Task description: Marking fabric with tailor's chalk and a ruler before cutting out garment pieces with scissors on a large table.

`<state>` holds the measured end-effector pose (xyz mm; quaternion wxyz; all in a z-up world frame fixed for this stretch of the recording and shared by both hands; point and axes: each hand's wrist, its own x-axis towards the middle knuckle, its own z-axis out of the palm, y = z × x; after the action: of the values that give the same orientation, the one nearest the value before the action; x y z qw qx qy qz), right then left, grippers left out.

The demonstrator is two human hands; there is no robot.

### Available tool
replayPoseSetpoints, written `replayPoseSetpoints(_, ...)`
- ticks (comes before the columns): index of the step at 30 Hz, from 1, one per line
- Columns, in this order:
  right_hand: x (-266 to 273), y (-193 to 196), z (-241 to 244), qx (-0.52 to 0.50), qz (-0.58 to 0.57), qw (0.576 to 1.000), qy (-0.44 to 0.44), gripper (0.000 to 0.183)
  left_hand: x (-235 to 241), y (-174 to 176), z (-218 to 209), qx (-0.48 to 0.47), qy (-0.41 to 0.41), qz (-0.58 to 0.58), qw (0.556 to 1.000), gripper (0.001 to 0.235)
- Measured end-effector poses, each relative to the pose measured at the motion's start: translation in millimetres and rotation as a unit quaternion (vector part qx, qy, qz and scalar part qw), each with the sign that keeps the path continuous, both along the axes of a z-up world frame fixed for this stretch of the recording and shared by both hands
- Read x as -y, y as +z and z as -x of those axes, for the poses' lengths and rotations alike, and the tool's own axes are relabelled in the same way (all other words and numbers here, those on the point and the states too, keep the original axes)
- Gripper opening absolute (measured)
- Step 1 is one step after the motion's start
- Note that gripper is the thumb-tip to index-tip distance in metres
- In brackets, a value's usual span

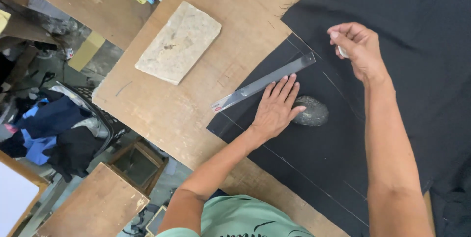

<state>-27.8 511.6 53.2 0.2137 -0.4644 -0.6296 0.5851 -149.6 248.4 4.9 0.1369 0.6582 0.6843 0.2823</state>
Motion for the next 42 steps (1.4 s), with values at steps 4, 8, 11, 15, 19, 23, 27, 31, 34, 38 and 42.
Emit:
replayPoseSetpoints(4, 4.1, 19.2, 6.4, -0.016, -0.004, 0.996, 0.092, 0.040, -15.1, 9.2, -4.4, -0.065, 0.049, -0.021, 0.996, 0.070)
replayPoseSetpoints(8, 1.9, 12.4, 22.0, -0.037, 0.019, 0.994, 0.099, 0.046, -27.8, 0.7, -17.9, -0.027, 0.078, -0.022, 0.996, 0.088)
replayPoseSetpoints(11, -1.2, 13.5, 40.8, 0.007, -0.026, 0.993, 0.116, 0.034, -37.3, 2.8, -27.4, -0.040, 0.094, -0.008, 0.995, 0.098)
replayPoseSetpoints(15, -2.5, 20.7, 66.9, 0.033, -0.060, 0.987, 0.145, 0.025, -54.7, 24.6, -32.0, -0.036, 0.099, 0.046, 0.993, 0.095)
replayPoseSetpoints(19, -20.5, 6.1, 82.1, 0.094, -0.118, 0.966, 0.210, 0.029, -65.0, 26.4, -38.7, -0.065, 0.115, 0.076, 0.988, 0.096)
replayPoseSetpoints(23, -31.2, -2.1, 101.2, 0.137, -0.165, 0.946, 0.244, 0.030, -65.3, 19.7, -44.5, -0.080, 0.119, 0.076, 0.987, 0.095)
replayPoseSetpoints(27, -27.0, 11.1, 120.1, 0.174, -0.132, 0.939, 0.265, 0.021, -65.7, 20.9, -44.1, -0.091, 0.121, 0.096, 0.984, 0.091)
replayPoseSetpoints(31, -16.5, 42.9, 135.5, 0.260, -0.060, 0.876, 0.402, 0.021, -67.2, 24.4, -41.6, -0.098, 0.123, 0.096, 0.983, 0.088)
replayPoseSetpoints(34, -17.2, 47.1, 138.0, 0.283, -0.012, 0.852, 0.440, 0.023, -67.9, 24.7, -44.2, -0.099, 0.123, 0.098, 0.983, 0.087)
replayPoseSetpoints(38, -21.9, 43.0, 141.8, 0.290, 0.051, 0.828, 0.477, 0.027, -72.4, 28.6, -43.1, -0.124, 0.116, 0.118, 0.978, 0.087)
replayPoseSetpoints(42, -26.2, 42.3, 137.2, 0.290, -0.058, 0.825, 0.482, 0.021, -73.9, 27.6, -41.8, -0.119, 0.110, 0.130, 0.978, 0.088)
